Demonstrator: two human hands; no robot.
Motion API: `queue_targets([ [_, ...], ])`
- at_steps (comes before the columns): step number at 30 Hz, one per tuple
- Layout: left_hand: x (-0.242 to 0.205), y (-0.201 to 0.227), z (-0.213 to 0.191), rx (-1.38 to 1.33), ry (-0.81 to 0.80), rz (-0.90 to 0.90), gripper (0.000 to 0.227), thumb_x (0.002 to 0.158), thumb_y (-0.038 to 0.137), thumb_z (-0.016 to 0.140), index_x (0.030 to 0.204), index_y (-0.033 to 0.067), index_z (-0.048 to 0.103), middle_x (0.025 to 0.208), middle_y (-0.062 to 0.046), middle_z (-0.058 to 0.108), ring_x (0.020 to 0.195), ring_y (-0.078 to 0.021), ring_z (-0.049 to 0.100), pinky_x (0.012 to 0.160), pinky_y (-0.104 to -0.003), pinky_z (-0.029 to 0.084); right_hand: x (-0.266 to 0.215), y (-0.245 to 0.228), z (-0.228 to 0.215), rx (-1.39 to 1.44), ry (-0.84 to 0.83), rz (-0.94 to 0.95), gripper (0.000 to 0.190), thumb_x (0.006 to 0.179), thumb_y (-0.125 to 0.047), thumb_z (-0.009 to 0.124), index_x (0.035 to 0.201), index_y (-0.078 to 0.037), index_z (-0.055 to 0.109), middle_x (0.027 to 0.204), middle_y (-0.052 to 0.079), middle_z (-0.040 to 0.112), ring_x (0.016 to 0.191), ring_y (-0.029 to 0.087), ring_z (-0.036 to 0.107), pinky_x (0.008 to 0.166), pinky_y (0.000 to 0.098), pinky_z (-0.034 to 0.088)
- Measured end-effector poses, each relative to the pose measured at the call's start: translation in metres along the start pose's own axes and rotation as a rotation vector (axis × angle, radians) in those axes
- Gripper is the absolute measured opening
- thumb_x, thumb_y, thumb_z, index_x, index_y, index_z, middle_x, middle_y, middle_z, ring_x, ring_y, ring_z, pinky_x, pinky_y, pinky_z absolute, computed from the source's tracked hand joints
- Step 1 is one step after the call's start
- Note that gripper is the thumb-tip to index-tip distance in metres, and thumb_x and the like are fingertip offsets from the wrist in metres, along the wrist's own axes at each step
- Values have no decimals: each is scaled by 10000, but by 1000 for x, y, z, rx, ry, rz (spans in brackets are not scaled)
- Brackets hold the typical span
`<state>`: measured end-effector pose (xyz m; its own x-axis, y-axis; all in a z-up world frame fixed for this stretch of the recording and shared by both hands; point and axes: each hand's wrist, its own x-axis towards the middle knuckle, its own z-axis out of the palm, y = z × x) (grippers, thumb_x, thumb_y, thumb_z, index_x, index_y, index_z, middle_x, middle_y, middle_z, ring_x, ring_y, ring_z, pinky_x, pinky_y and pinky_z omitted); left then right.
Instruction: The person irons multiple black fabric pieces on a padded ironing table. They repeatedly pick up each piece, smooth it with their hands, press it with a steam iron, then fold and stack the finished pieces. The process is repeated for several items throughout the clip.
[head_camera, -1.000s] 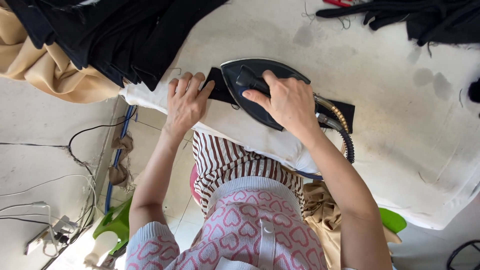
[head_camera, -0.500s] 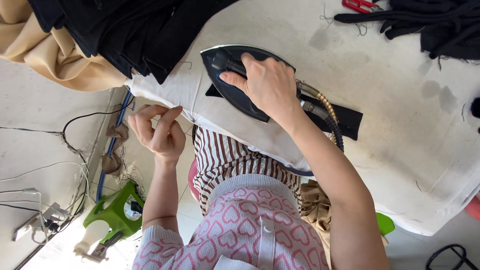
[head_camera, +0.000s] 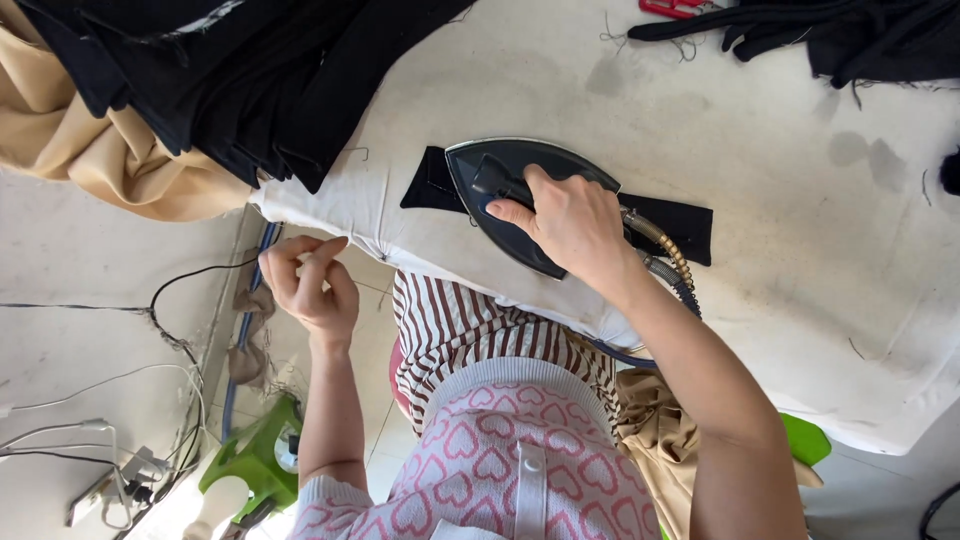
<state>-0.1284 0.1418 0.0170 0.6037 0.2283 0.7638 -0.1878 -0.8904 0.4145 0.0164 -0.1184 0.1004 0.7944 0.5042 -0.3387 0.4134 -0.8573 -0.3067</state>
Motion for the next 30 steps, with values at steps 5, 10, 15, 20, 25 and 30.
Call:
queue_targets([
  [5, -7, 8, 26, -123, -33, -108, 382, 735, -127, 469, 829, 100, 762, 821, -55, 530, 711, -204, 460, 625, -308, 410, 8, -6, 0, -26, 23, -11, 622, 936, -675, 473, 878, -70, 602, 552, 233, 591, 584, 451, 679, 479, 482, 542],
  [10, 16, 56, 53, -233, -16, -82, 384, 709, -139, 467, 822, 90, 754, 821, -78, 541, 730, -234, 492, 623, -314, 411, 18, -2, 5, 13, 100, -27, 589, 949, -640, 508, 838, -66, 580, 568, 246, 599, 597, 468, 677, 470, 489, 531],
  [15, 41, 106, 50, -246, 61, 171, 380, 673, -88, 478, 778, 152, 754, 770, -38, 547, 700, -212, 486, 658, -325, 469, 2, 14, 12, 21, 314, -109, 560, 963, -605, 567, 790, -75, 516, 537, 225, 558, 544, 460, 657, 430, 492, 519],
  [20, 8, 67, 40, -210, -8, 168, 378, 705, -94, 483, 809, 143, 759, 783, -37, 552, 697, -217, 495, 648, -331, 465, -50, 56, 7, 44, 25, 156, 589, 939, -648, 494, 908, -63, 564, 688, 273, 633, 710, 507, 680, 561, 562, 532],
  [25, 12, 67, 41, -239, -120, 8, 394, 719, -136, 453, 843, 111, 733, 813, -34, 536, 694, -201, 464, 602, -299, 409, -62, 80, 7, 8, 3, 230, 651, 941, -687, 464, 899, -54, 609, 676, 275, 638, 699, 502, 682, 549, 523, 542],
  [30, 24, 106, 59, -362, -116, 51, 386, 729, -138, 469, 845, 115, 738, 835, -50, 563, 721, -226, 513, 598, -301, 427, -53, 77, -2, 74, 56, 190, 615, 980, -612, 493, 923, -19, 646, 689, 291, 650, 676, 489, 685, 491, 501, 536],
])
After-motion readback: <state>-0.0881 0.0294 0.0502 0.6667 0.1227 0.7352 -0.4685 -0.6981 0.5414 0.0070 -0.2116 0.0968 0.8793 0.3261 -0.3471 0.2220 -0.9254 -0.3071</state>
